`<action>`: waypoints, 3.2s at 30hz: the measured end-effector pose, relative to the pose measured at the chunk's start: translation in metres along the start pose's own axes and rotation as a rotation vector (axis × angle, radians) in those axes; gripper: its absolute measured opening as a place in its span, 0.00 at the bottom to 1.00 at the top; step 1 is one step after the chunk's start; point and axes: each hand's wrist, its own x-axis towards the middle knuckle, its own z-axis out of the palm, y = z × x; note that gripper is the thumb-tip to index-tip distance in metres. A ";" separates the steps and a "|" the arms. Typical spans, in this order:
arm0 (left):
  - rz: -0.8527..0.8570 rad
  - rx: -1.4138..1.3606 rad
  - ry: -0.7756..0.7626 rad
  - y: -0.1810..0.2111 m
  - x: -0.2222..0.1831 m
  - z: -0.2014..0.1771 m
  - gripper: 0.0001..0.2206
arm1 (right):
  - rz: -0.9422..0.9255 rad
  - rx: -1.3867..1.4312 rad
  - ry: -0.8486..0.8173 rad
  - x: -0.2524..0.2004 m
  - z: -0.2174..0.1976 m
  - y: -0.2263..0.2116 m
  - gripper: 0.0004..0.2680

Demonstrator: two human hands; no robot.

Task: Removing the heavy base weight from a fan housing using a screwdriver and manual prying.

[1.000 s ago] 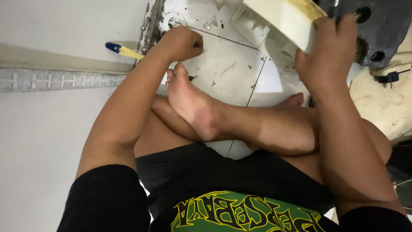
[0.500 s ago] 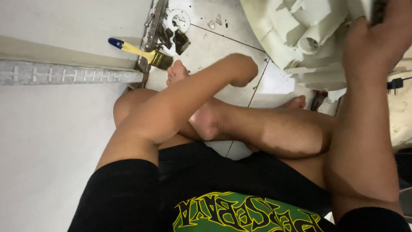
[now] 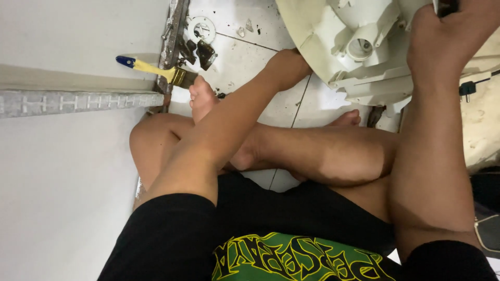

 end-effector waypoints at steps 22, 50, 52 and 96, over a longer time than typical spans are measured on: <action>0.215 0.498 -0.083 -0.028 -0.005 0.037 0.10 | 0.034 -0.036 0.018 -0.001 -0.003 -0.020 0.14; 0.191 0.285 -0.222 0.013 -0.031 0.047 0.08 | 0.056 -0.108 0.007 -0.006 -0.001 -0.002 0.09; 0.259 0.345 -0.228 0.008 -0.033 0.041 0.05 | 0.049 -0.091 0.009 -0.005 -0.002 -0.001 0.10; -0.287 -0.236 -0.215 -0.134 -0.127 -0.107 0.13 | 0.058 0.038 -0.030 -0.010 0.009 0.018 0.15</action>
